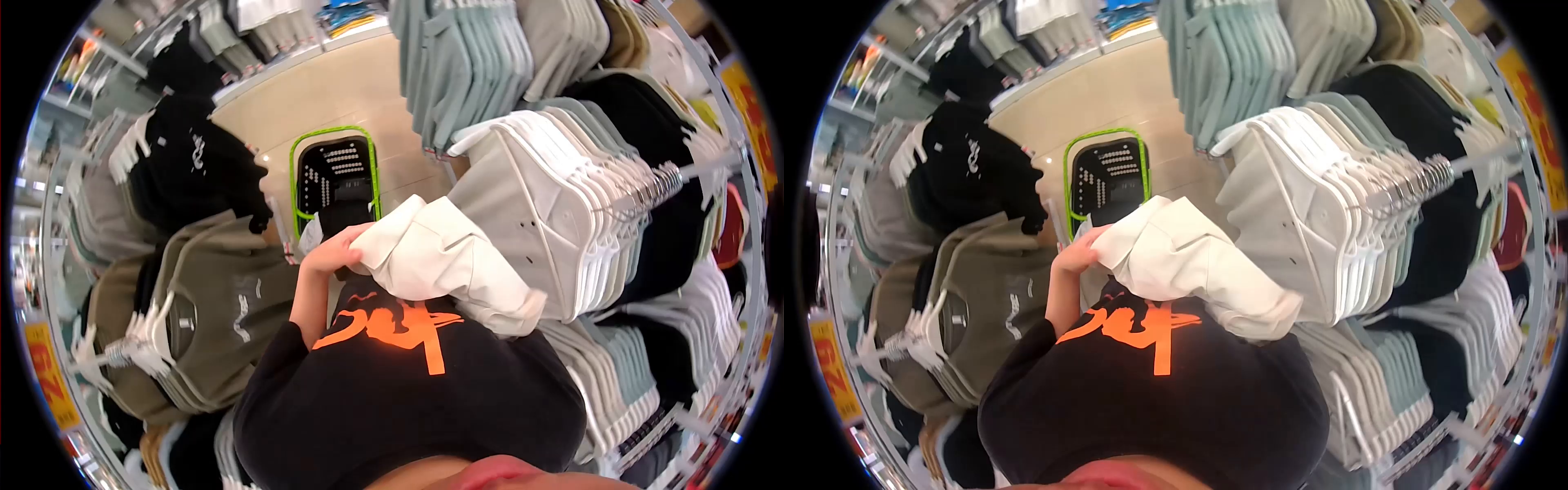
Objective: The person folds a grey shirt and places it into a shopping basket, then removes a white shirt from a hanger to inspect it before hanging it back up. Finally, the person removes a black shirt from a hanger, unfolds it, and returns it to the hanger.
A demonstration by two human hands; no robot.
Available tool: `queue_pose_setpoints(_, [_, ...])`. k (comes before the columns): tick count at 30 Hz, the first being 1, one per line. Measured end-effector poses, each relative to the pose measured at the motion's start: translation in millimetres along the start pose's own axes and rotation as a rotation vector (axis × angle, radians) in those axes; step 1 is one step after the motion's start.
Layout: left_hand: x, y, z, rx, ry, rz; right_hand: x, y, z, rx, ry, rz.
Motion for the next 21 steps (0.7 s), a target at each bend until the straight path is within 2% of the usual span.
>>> queue_pose_setpoints(1, [5,5,6,0.029,-0.017,0.067,-1,8,-4,-0.034,-0.005,0.018])
queue_pose_setpoints(2, [11,6,7,0.115,0.026,0.062,-6,18,-9,-0.062,-0.006,0.040])
queue_pose_setpoints(5, [24,23,14,0.208,0.141,0.233,-16,40,-24,-0.182,-0.028,0.078])
queue_pose_setpoints(9, [43,26,20,0.005,0.116,0.197,-12,47,-27,-0.393,-0.098,-0.012])
queue_pose_setpoints(11, [47,27,9,-0.096,0.266,0.150,-20,63,-18,-0.456,-0.260,0.025])
queue_pose_setpoints(12, [49,27,3,-0.147,0.340,0.131,-36,90,-20,-0.473,-0.401,0.186])
queue_pose_setpoints(13, [51,23,-3,-0.200,0.414,0.113,-47,83,-13,-0.481,-0.546,0.091])
queue_pose_setpoints(15, [50,21,-32,0.066,0.632,0.162,-74,97,-13,-0.159,-0.742,0.162])
queue_pose_setpoints(16, [49,14,-53,0.173,0.779,0.060,-81,106,-22,-0.131,-0.724,0.252])
queue_pose_setpoints(17, [43,20,-69,0.112,0.855,0.126,-89,112,-30,-0.107,-0.706,0.347])
queue_pose_setpoints(18, [39,22,-82,-0.013,0.920,0.116,-91,104,-39,-0.047,-0.654,0.277])
queue_pose_setpoints(19, [31,30,-88,-0.087,0.959,0.228,-92,85,-49,0.170,-0.659,0.102])
queue_pose_setpoints(21, [23,39,-96,-0.047,1.204,0.133,-94,101,-61,-0.206,-0.766,0.291])
Point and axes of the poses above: each hand's wrist, its own x-axis towards the middle knuckle, its own z-axis out of the back of the hand, y = z × x, the point moved 8 cm from there along x, towards the middle knuckle, and after that the axes turned 13 degrees about x, right-handed, at the moved point
